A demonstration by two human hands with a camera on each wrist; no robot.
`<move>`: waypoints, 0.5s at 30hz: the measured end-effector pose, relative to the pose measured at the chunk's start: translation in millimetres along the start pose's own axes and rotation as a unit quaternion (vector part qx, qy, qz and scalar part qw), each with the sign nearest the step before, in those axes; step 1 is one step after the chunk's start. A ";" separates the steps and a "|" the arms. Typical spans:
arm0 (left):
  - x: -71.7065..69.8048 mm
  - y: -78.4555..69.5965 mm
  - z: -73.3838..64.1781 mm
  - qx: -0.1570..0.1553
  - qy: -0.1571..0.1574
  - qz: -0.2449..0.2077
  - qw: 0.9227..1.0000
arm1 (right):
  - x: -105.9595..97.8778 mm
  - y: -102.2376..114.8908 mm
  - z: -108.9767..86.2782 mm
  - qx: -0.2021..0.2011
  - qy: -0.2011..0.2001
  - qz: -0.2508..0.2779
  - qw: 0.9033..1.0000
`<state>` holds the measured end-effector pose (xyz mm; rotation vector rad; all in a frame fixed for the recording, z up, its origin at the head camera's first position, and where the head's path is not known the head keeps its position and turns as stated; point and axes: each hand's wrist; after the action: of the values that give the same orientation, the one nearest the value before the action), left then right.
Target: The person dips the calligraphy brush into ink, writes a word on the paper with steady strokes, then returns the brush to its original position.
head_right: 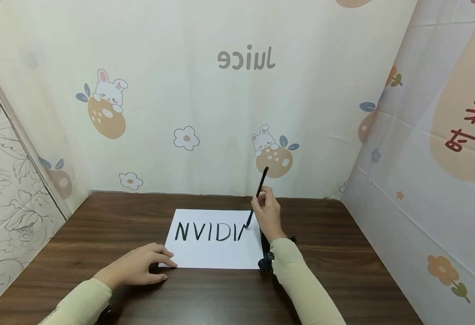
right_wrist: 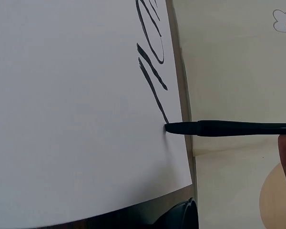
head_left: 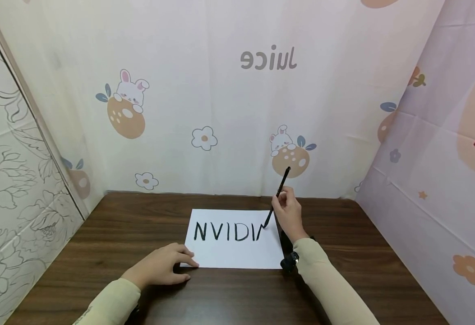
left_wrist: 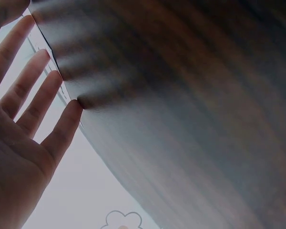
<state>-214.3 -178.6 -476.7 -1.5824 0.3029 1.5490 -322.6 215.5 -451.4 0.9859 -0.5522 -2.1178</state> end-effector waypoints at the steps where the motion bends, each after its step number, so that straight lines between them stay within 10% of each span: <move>1: -0.1 -0.1 0.1 0.000 0.000 0.000 1.000 | -0.1 0.0 0.0 0.000 0.000 -0.001 1.000; 15: -0.1 -0.2 0.1 0.003 -0.002 -0.001 1.000 | -3.2 1.0 -1.5 -0.007 0.015 -0.006 1.000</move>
<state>-214.2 -178.4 -476.5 -1.5753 0.3037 1.5489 -319.5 217.2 -450.2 1.0137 -0.5169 -2.1120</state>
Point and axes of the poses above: each hand's wrist, its own z-axis towards the middle knuckle, its own x-axis out of the palm, y = z × x, and after that the axes turned 8 degrees about -z, right-handed
